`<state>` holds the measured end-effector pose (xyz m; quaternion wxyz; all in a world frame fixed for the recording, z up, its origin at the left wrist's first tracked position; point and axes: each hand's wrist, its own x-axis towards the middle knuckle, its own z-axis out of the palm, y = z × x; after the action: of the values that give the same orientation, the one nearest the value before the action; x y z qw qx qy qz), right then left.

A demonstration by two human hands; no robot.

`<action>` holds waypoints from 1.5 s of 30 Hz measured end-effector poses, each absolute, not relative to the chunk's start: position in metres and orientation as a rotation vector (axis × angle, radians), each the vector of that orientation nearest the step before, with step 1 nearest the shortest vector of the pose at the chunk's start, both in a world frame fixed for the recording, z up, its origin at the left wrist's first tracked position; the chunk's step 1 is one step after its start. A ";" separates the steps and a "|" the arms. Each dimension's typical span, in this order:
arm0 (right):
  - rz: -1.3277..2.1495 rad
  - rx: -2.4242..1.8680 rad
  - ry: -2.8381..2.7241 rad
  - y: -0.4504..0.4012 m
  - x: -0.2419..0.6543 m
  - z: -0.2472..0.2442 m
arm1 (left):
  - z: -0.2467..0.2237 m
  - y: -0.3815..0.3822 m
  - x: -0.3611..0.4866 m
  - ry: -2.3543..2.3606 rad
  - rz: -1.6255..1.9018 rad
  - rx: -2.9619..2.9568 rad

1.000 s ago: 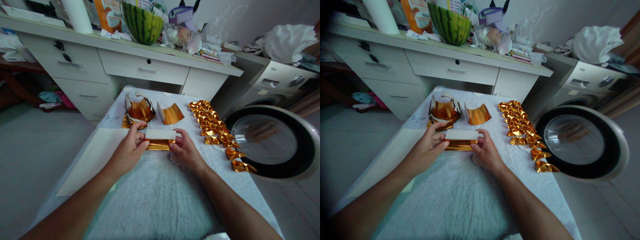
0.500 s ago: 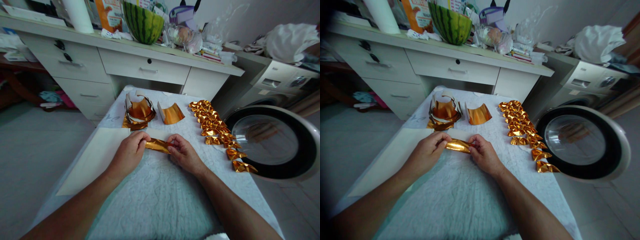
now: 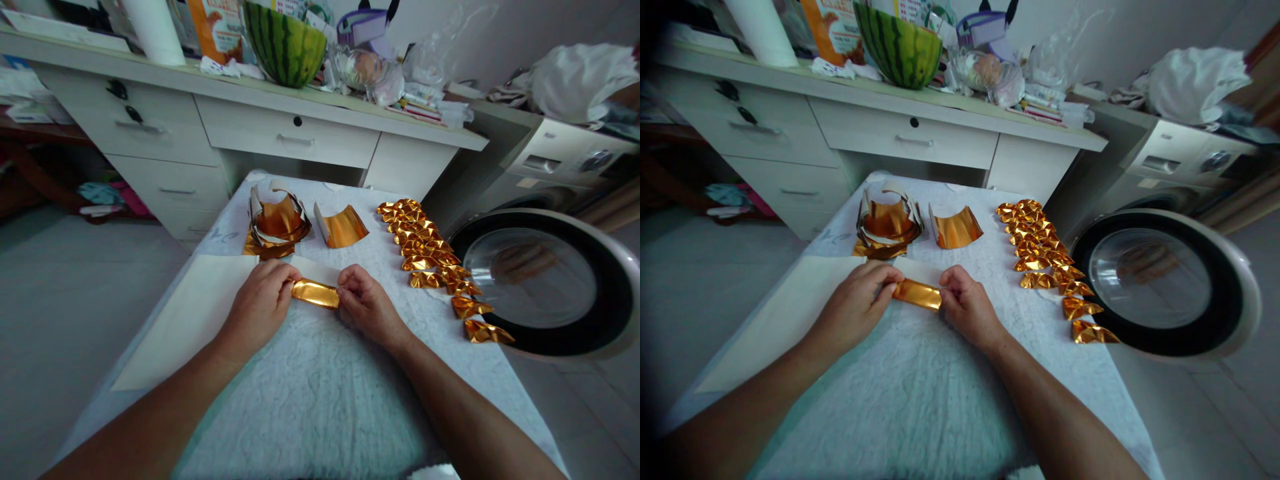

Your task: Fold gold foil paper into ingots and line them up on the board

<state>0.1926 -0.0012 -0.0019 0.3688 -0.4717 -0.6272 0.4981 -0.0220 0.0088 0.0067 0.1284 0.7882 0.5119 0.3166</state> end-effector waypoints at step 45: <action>0.967 -1.318 -1.992 -0.001 0.193 0.004 | 0.003 -0.002 -0.005 1.169 0.522 2.530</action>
<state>0.1931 -0.0012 0.0045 0.2783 -0.4912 -0.7425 0.3605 -0.0052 -0.0024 0.0033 0.1526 0.8818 0.4074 0.1819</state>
